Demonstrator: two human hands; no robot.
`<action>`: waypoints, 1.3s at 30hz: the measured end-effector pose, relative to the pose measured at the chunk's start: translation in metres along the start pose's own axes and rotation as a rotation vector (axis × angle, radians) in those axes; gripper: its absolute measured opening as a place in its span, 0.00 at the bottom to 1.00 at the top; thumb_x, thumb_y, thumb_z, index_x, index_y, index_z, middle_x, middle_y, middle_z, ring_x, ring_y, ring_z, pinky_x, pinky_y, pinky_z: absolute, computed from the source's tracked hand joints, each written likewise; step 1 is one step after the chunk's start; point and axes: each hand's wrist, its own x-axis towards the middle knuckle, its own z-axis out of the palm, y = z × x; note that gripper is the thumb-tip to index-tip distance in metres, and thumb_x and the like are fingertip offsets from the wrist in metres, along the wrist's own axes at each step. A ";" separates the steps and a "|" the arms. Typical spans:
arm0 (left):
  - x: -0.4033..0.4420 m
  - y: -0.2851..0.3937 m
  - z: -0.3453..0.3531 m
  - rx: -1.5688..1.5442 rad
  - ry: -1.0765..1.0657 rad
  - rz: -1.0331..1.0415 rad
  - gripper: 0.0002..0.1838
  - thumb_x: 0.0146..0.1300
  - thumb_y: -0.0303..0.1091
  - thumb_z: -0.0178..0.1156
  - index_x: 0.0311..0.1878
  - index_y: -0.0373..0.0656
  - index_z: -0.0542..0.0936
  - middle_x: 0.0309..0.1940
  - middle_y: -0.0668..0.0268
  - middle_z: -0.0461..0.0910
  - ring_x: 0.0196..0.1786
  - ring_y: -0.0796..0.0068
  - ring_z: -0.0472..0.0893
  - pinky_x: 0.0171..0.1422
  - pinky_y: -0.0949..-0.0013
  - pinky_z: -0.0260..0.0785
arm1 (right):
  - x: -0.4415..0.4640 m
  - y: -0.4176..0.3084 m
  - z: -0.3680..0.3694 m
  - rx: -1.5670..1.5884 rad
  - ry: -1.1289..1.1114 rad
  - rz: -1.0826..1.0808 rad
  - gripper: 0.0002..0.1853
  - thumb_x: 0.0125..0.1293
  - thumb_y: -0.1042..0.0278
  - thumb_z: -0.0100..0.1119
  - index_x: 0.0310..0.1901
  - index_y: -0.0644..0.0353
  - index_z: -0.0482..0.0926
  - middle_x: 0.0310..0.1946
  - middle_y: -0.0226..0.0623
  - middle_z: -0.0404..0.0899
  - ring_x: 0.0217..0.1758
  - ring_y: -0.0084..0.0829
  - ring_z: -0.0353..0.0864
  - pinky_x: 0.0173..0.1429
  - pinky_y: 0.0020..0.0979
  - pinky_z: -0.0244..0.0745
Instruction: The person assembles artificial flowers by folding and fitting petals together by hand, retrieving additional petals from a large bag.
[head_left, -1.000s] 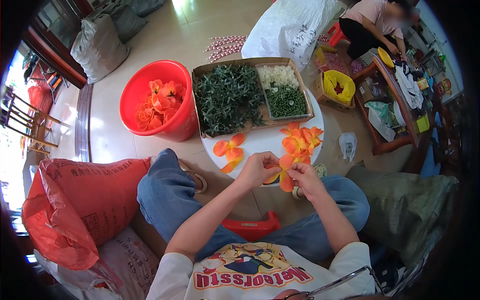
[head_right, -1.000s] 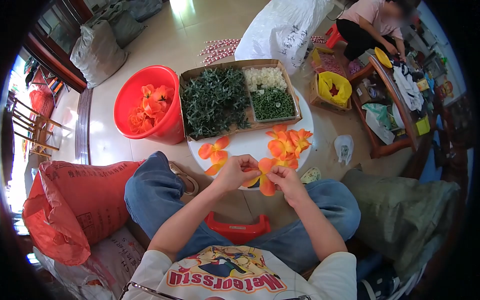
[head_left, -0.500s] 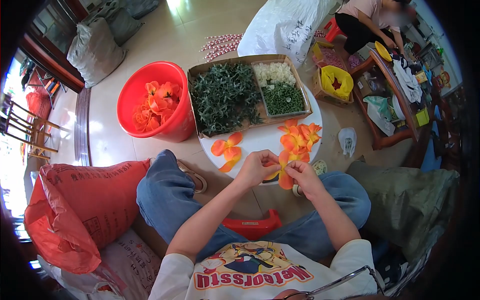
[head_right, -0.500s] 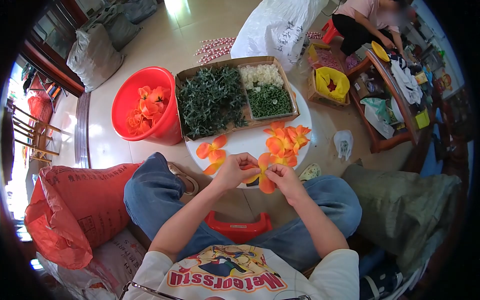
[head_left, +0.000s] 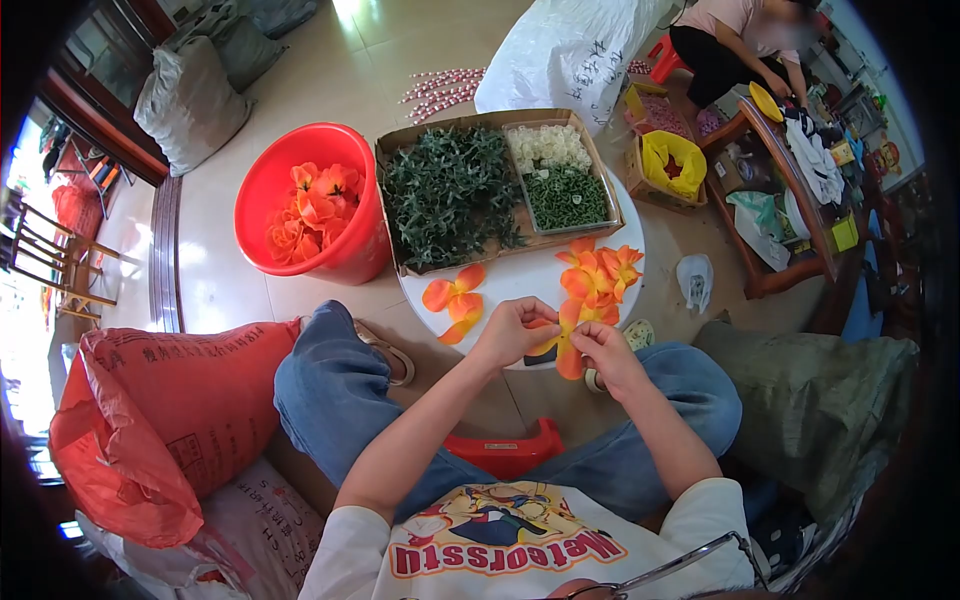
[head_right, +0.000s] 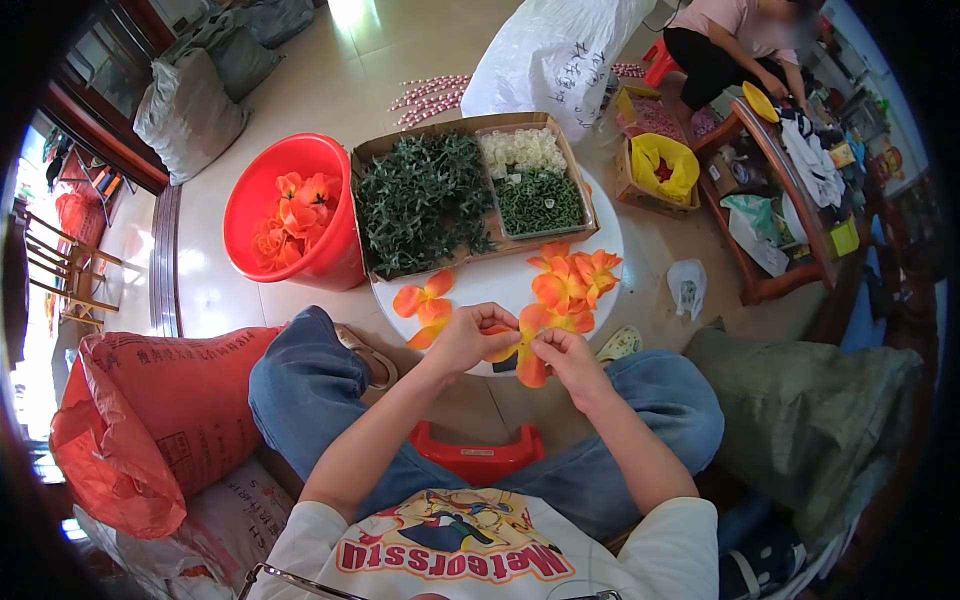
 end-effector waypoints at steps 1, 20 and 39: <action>0.001 -0.001 0.000 0.012 0.003 0.002 0.07 0.57 0.26 0.67 0.38 0.37 0.80 0.32 0.69 0.82 0.35 0.85 0.79 0.41 0.79 0.72 | 0.001 0.002 -0.001 -0.007 -0.001 -0.001 0.04 0.69 0.68 0.56 0.36 0.56 0.76 0.33 0.25 0.78 0.35 0.16 0.78 0.39 0.22 0.73; 0.012 -0.030 -0.010 0.013 0.012 0.024 0.11 0.58 0.23 0.65 0.44 0.37 0.79 0.36 0.67 0.82 0.41 0.82 0.81 0.47 0.78 0.75 | -0.010 0.012 0.029 -0.636 0.454 -0.852 0.15 0.57 0.77 0.62 0.46 0.61 0.74 0.34 0.33 0.77 0.42 0.29 0.75 0.43 0.29 0.70; 0.007 -0.062 -0.020 -0.548 0.098 -0.178 0.13 0.66 0.34 0.61 0.50 0.42 0.74 0.44 0.66 0.80 0.45 0.77 0.80 0.54 0.72 0.74 | -0.003 0.007 0.025 -0.865 0.344 -0.993 0.07 0.49 0.76 0.68 0.31 0.60 0.80 0.32 0.33 0.78 0.40 0.37 0.74 0.43 0.34 0.69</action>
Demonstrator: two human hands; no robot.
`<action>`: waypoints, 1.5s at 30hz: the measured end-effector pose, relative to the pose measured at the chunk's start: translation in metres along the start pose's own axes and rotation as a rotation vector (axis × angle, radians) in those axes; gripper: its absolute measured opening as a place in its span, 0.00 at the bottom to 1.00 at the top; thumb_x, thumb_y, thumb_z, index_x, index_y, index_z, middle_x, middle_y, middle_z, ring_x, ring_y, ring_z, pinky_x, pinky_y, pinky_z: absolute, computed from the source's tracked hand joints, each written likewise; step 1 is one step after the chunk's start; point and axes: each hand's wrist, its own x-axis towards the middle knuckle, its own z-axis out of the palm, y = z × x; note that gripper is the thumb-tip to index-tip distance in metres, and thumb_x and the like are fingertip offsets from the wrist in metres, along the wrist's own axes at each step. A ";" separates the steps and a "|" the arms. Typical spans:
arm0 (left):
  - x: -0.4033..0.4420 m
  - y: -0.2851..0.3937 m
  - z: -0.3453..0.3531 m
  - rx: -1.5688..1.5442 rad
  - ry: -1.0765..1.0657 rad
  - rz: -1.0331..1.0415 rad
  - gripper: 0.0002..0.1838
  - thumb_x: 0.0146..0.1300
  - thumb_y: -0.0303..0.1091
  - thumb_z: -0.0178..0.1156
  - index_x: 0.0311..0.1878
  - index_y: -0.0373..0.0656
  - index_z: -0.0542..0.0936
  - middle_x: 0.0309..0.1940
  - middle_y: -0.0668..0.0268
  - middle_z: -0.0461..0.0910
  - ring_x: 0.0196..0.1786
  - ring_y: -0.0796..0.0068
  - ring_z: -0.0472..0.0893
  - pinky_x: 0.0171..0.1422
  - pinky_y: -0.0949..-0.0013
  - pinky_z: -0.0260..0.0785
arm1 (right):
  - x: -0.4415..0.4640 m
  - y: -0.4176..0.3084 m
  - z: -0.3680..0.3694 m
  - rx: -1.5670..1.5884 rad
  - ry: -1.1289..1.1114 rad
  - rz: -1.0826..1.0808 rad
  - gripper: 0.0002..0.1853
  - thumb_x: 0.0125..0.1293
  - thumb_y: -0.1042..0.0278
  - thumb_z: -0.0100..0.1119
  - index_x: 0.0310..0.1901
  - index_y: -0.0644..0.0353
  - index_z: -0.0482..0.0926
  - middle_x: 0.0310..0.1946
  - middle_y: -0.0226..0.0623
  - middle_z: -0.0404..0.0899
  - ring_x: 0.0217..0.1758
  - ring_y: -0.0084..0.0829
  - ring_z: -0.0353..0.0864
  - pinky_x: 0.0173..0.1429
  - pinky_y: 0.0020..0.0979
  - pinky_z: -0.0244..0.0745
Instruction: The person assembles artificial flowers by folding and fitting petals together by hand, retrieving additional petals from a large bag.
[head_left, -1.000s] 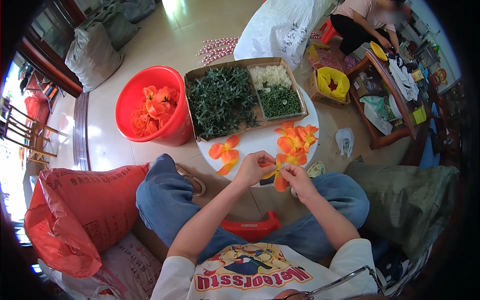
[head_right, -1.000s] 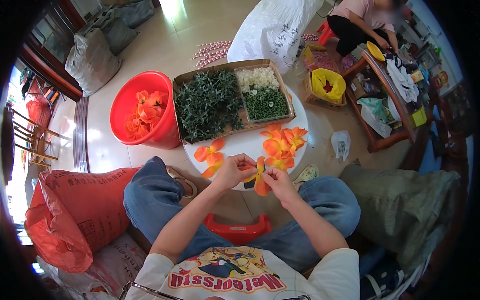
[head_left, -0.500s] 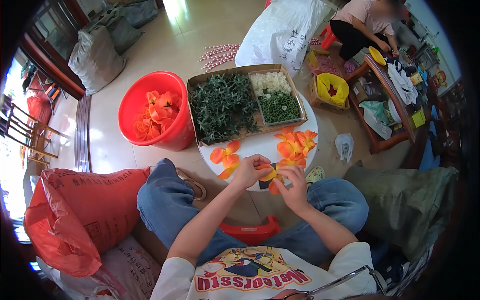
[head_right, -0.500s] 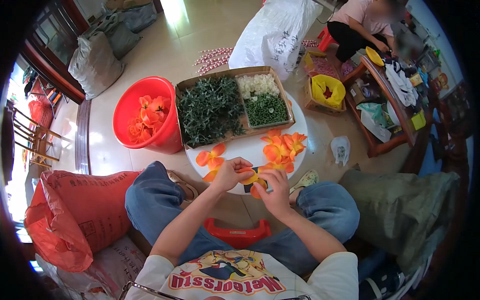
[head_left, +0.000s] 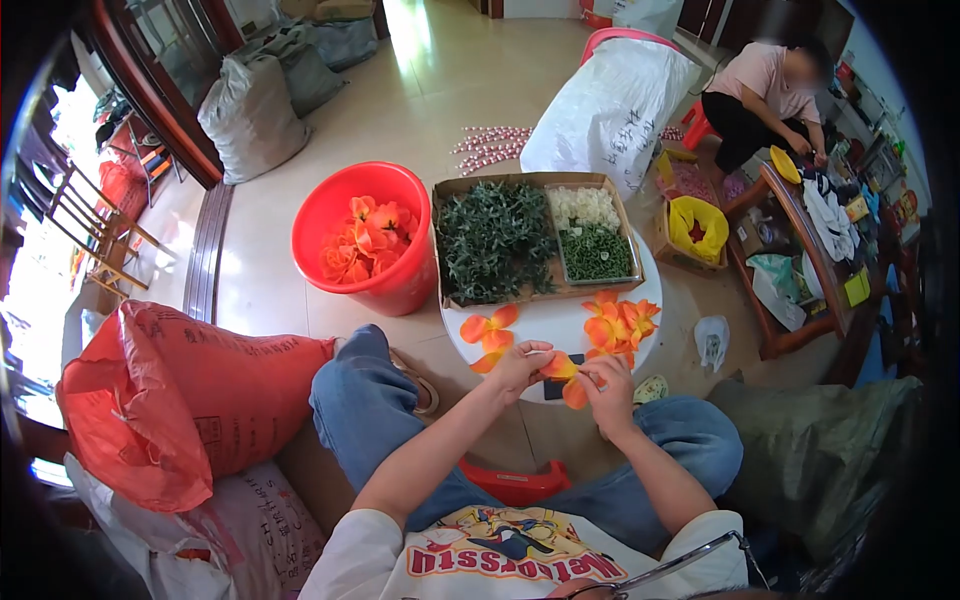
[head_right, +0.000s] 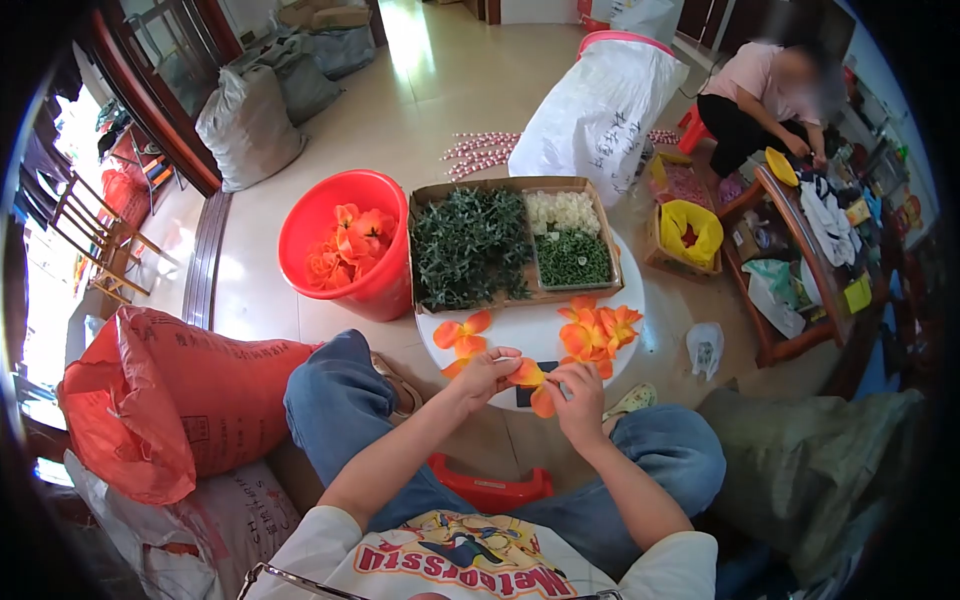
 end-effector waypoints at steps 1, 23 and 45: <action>0.002 -0.005 -0.001 0.011 0.030 0.031 0.14 0.65 0.34 0.62 0.50 0.41 0.73 0.45 0.66 0.80 0.45 0.77 0.80 0.54 0.71 0.74 | -0.001 0.000 0.000 -0.002 0.004 -0.002 0.07 0.49 0.76 0.68 0.31 0.60 0.80 0.32 0.33 0.78 0.40 0.37 0.74 0.43 0.35 0.69; -0.265 0.071 -0.042 0.699 0.754 0.889 0.11 0.63 0.26 0.61 0.48 0.38 0.77 0.39 0.65 0.82 0.42 0.79 0.81 0.49 0.73 0.73 | -0.010 0.004 -0.019 0.046 -0.178 0.020 0.21 0.47 0.75 0.67 0.46 0.63 0.79 0.50 0.40 0.75 0.55 0.42 0.73 0.61 0.38 0.67; -0.542 0.140 -0.438 0.896 1.233 0.336 0.10 0.53 0.30 0.62 0.39 0.38 0.83 0.38 0.51 0.83 0.41 0.57 0.85 0.45 0.60 0.75 | -0.016 0.062 0.013 0.210 -0.191 0.078 0.18 0.63 0.76 0.55 0.55 0.69 0.69 0.52 0.45 0.69 0.57 0.37 0.71 0.64 0.36 0.64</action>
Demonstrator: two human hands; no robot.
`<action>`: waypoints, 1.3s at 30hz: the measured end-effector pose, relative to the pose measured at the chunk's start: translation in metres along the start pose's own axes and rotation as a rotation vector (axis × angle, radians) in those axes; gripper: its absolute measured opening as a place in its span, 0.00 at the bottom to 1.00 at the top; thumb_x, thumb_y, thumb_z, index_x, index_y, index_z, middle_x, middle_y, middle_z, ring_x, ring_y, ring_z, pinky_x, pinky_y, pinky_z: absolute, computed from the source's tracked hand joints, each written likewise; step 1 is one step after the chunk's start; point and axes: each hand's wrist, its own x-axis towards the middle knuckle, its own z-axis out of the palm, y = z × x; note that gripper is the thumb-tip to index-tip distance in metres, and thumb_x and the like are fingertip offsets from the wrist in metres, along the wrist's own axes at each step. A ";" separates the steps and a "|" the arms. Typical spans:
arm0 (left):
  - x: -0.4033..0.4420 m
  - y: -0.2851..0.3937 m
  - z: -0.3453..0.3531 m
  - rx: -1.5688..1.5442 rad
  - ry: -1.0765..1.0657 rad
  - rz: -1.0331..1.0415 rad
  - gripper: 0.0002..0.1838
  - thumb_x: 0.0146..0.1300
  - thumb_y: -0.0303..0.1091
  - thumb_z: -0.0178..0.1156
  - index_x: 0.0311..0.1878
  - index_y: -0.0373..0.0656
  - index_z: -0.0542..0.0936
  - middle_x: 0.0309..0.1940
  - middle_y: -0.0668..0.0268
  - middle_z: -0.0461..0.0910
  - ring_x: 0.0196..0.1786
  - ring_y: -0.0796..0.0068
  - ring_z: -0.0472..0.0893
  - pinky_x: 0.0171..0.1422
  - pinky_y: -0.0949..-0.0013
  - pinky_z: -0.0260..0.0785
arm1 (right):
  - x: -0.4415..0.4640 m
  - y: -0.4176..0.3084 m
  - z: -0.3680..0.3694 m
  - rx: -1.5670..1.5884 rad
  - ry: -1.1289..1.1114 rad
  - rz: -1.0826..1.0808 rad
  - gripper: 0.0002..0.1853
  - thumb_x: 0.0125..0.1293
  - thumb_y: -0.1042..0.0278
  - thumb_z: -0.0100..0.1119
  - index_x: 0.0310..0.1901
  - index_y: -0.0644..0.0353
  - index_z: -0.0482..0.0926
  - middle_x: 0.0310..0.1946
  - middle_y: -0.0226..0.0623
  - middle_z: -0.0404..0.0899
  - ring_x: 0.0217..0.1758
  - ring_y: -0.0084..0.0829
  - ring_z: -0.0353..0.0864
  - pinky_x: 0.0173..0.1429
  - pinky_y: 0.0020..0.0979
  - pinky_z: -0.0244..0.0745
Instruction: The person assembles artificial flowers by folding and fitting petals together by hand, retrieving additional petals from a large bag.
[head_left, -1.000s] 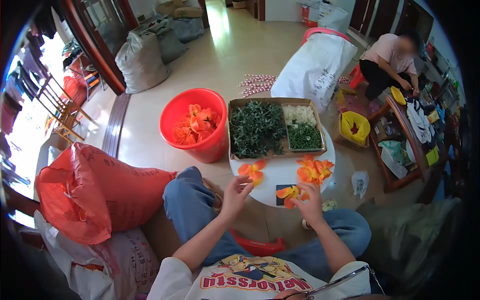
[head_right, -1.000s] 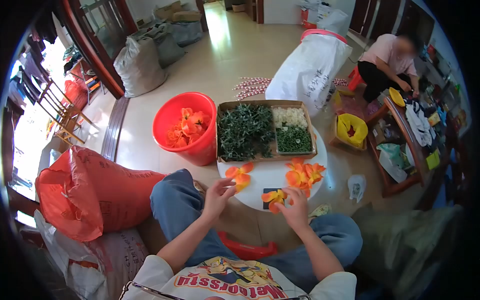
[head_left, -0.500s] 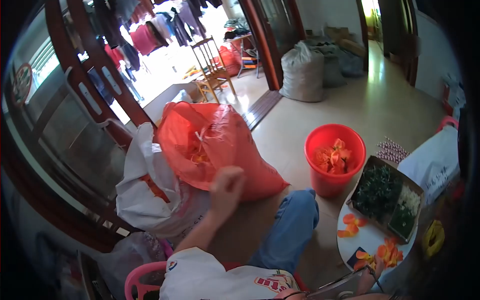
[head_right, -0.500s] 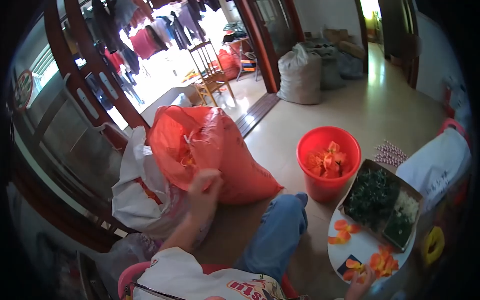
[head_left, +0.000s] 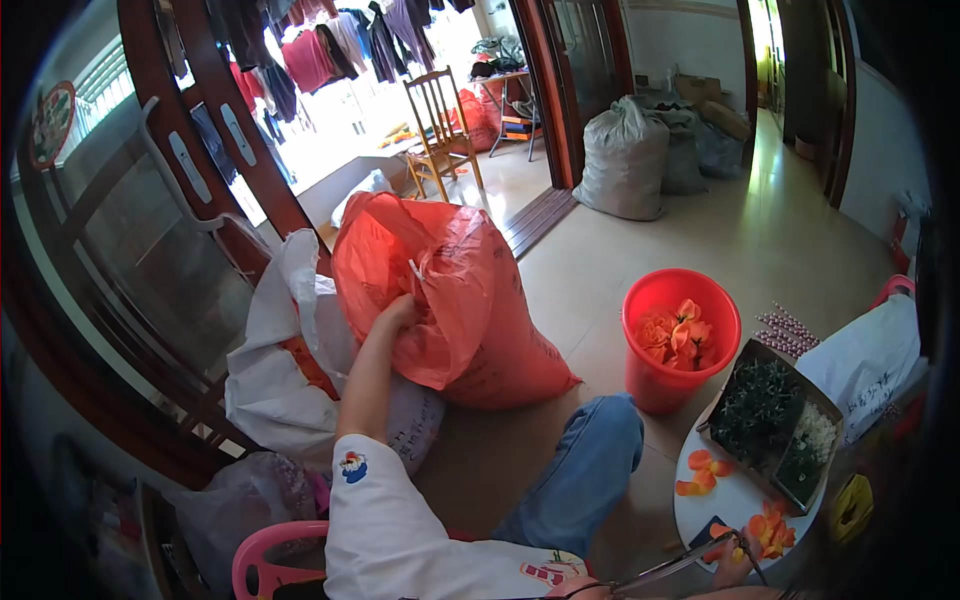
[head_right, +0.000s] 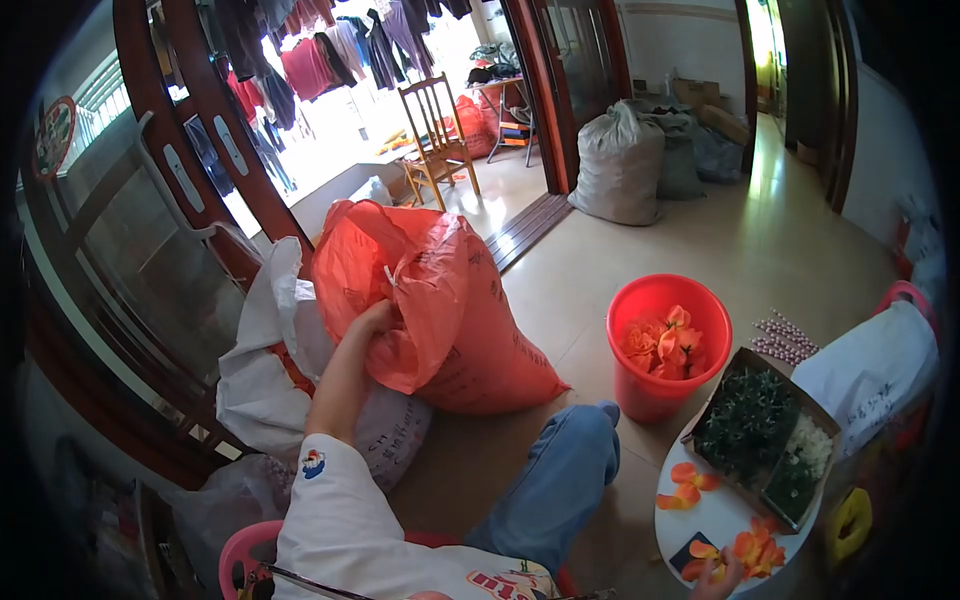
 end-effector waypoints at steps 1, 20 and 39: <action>-0.006 0.015 0.001 0.201 0.080 -0.071 0.09 0.53 0.29 0.61 0.38 0.38 0.84 0.36 0.52 0.84 0.40 0.58 0.85 0.44 0.61 0.75 | 0.000 0.003 0.001 0.006 0.007 0.002 0.18 0.63 0.77 0.55 0.55 0.69 0.69 0.52 0.46 0.69 0.57 0.37 0.71 0.65 0.36 0.64; -0.051 0.109 -0.060 -0.055 1.101 0.256 0.11 0.62 0.37 0.65 0.36 0.37 0.82 0.26 0.72 0.80 0.30 0.83 0.78 0.33 0.75 0.67 | 0.008 0.040 0.010 0.120 0.016 0.016 0.18 0.62 0.82 0.50 0.55 0.71 0.70 0.49 0.45 0.72 0.56 0.37 0.75 0.63 0.34 0.68; -0.117 0.338 0.053 -0.624 0.481 0.487 0.06 0.66 0.32 0.60 0.39 0.40 0.78 0.26 0.75 0.73 0.26 0.88 0.71 0.27 0.78 0.63 | 0.037 -0.082 -0.028 -0.016 0.237 -0.219 0.15 0.67 0.65 0.55 0.50 0.66 0.78 0.47 0.44 0.79 0.52 0.39 0.77 0.62 0.39 0.68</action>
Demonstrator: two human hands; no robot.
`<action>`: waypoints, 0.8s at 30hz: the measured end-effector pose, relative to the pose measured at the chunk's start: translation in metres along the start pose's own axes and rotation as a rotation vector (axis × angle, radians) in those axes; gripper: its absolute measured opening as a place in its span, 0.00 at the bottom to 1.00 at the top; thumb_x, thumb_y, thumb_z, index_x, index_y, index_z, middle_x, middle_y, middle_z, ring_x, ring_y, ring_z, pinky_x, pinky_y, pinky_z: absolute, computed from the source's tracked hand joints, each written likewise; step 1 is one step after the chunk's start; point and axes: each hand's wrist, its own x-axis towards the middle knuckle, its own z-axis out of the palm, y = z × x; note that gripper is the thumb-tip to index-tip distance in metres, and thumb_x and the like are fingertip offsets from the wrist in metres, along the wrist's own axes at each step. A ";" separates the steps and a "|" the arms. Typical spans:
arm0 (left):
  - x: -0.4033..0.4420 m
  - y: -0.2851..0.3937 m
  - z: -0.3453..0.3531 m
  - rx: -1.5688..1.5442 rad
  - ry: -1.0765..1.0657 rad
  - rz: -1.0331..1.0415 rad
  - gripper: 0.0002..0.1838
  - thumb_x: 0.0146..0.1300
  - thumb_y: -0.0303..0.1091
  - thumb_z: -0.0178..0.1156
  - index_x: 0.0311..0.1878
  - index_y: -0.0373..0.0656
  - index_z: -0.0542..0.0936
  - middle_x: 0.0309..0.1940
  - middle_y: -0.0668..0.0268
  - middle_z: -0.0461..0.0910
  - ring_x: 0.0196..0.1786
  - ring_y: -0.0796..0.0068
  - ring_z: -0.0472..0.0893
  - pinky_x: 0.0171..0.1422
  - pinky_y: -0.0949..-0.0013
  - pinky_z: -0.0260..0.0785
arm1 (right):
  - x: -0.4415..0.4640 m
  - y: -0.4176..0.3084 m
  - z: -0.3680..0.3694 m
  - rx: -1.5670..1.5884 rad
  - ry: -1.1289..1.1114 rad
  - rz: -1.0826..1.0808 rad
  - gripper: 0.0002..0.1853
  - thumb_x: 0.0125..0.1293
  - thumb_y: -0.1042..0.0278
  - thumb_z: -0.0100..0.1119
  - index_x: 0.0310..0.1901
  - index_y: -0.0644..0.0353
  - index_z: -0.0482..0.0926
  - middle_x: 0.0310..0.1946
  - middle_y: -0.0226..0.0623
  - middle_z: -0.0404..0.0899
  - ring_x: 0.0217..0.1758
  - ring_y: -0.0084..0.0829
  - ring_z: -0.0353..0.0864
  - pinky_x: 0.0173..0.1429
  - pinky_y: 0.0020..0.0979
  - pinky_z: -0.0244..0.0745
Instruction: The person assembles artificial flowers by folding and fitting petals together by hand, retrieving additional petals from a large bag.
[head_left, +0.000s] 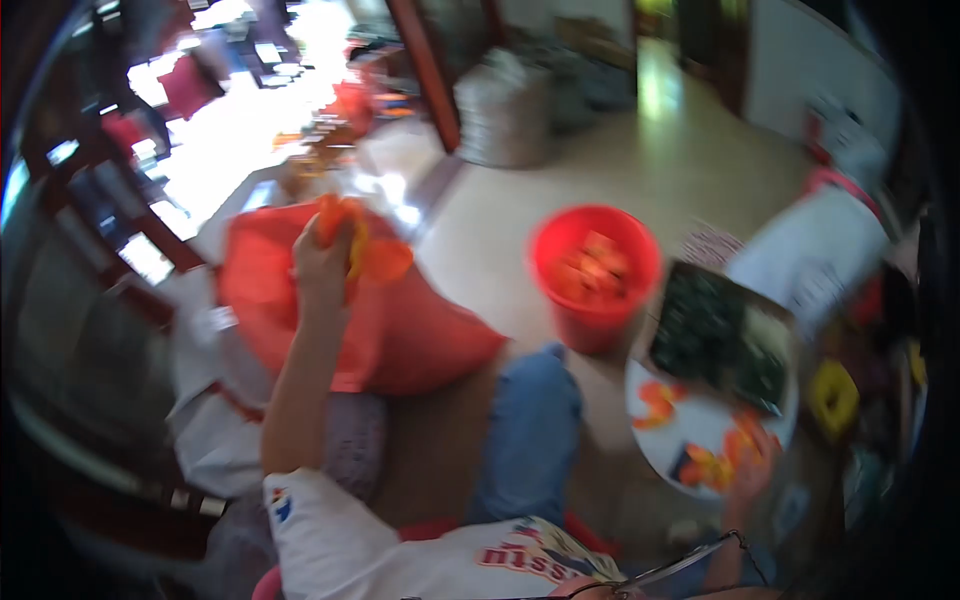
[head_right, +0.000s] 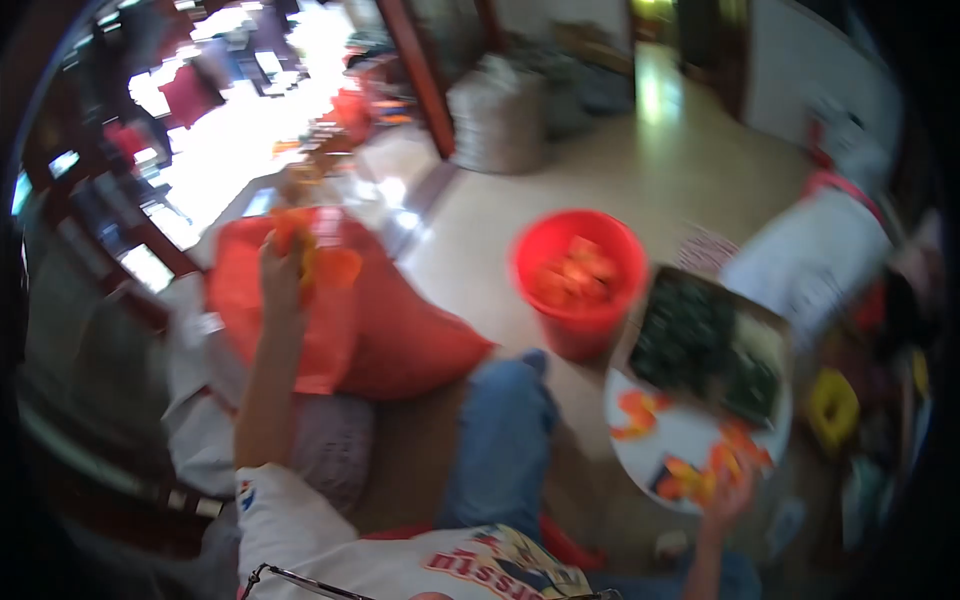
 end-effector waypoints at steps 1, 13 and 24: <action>-0.029 -0.004 0.030 -0.029 -0.099 0.032 0.07 0.68 0.36 0.56 0.36 0.43 0.73 0.25 0.73 0.73 0.25 0.85 0.74 0.25 0.80 0.66 | 0.002 -0.011 -0.006 -0.040 0.008 -0.122 0.14 0.68 0.64 0.54 0.47 0.66 0.78 0.47 0.43 0.79 0.53 0.36 0.76 0.61 0.37 0.68; -0.338 -0.043 0.228 -0.350 -1.024 -0.433 0.07 0.54 0.21 0.68 0.29 0.35 0.76 0.23 0.68 0.75 0.28 0.86 0.73 0.29 0.78 0.66 | -0.070 -0.080 0.007 0.758 -0.483 0.583 0.22 0.56 0.73 0.70 0.50 0.62 0.72 0.41 0.30 0.77 0.39 0.16 0.78 0.41 0.20 0.74; -0.355 -0.069 0.258 -0.405 -1.174 -0.951 0.01 0.60 0.19 0.60 0.34 0.35 0.79 0.29 0.69 0.80 0.30 0.86 0.75 0.35 0.80 0.68 | -0.064 -0.045 0.000 0.525 -0.339 0.745 0.06 0.63 0.82 0.55 0.40 0.66 0.80 0.35 0.31 0.82 0.39 0.18 0.79 0.46 0.22 0.74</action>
